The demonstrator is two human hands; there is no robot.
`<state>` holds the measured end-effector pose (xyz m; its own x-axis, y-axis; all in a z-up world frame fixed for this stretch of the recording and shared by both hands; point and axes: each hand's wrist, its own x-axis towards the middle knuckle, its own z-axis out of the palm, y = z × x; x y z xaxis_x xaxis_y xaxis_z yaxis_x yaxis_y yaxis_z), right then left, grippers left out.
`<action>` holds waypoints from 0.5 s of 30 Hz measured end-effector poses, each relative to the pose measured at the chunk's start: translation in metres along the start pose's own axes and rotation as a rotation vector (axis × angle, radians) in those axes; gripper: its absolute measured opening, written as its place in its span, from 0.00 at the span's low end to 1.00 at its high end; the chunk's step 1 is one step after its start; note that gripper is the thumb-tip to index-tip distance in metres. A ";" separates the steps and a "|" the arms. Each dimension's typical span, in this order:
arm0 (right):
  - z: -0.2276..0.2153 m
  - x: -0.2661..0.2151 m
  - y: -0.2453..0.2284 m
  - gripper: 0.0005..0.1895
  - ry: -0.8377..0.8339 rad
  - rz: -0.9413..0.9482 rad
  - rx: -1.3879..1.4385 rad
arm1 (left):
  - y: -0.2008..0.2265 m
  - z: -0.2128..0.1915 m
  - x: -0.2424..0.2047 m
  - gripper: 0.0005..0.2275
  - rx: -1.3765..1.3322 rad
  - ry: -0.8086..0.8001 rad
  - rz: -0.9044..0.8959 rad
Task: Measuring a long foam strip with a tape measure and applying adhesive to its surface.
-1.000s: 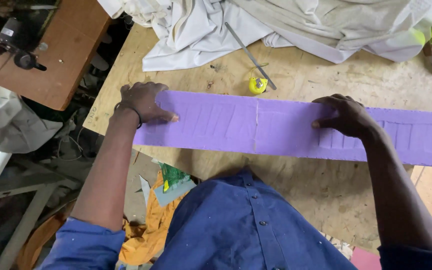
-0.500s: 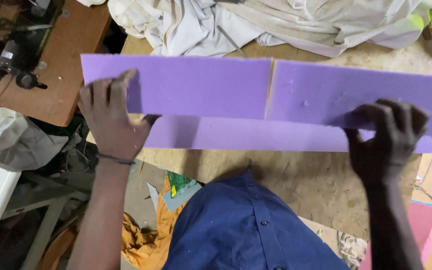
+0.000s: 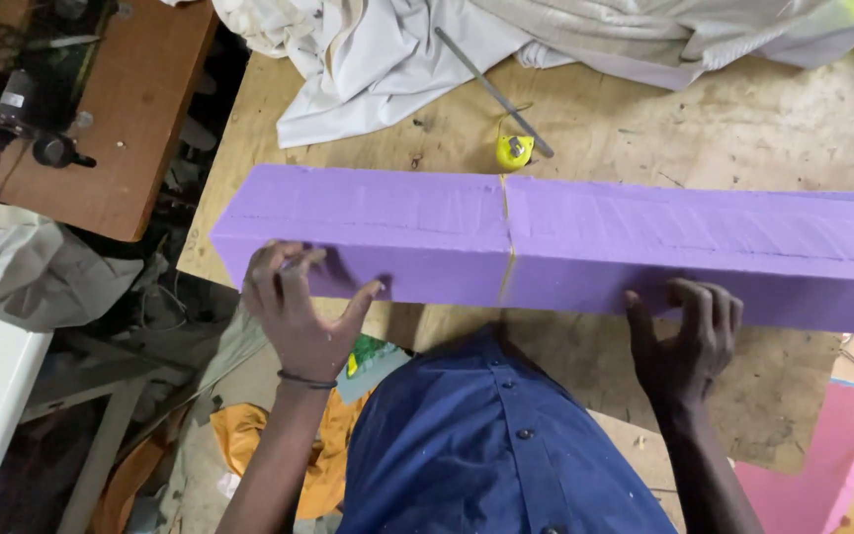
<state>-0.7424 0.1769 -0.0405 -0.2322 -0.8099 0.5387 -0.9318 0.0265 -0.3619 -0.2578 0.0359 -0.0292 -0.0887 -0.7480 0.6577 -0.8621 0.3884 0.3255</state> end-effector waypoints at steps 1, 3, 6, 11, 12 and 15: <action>-0.003 0.026 -0.011 0.27 0.020 -0.043 0.004 | 0.016 0.014 0.018 0.37 -0.093 0.010 0.019; 0.008 0.063 -0.034 0.33 0.032 -0.085 0.019 | 0.043 0.044 0.037 0.35 -0.174 0.015 0.035; 0.055 0.103 -0.052 0.33 -0.022 -0.296 0.150 | 0.073 0.104 0.053 0.33 -0.100 -0.071 0.119; 0.119 0.154 -0.051 0.17 -0.017 -0.456 -0.106 | 0.097 0.165 0.090 0.16 -0.036 -0.067 0.138; 0.128 0.157 -0.047 0.17 -0.016 -0.458 -0.109 | 0.096 0.174 0.092 0.16 -0.039 -0.065 0.137; 0.145 0.166 -0.038 0.21 -0.141 -0.392 -0.131 | 0.098 0.193 0.097 0.24 -0.043 -0.300 0.102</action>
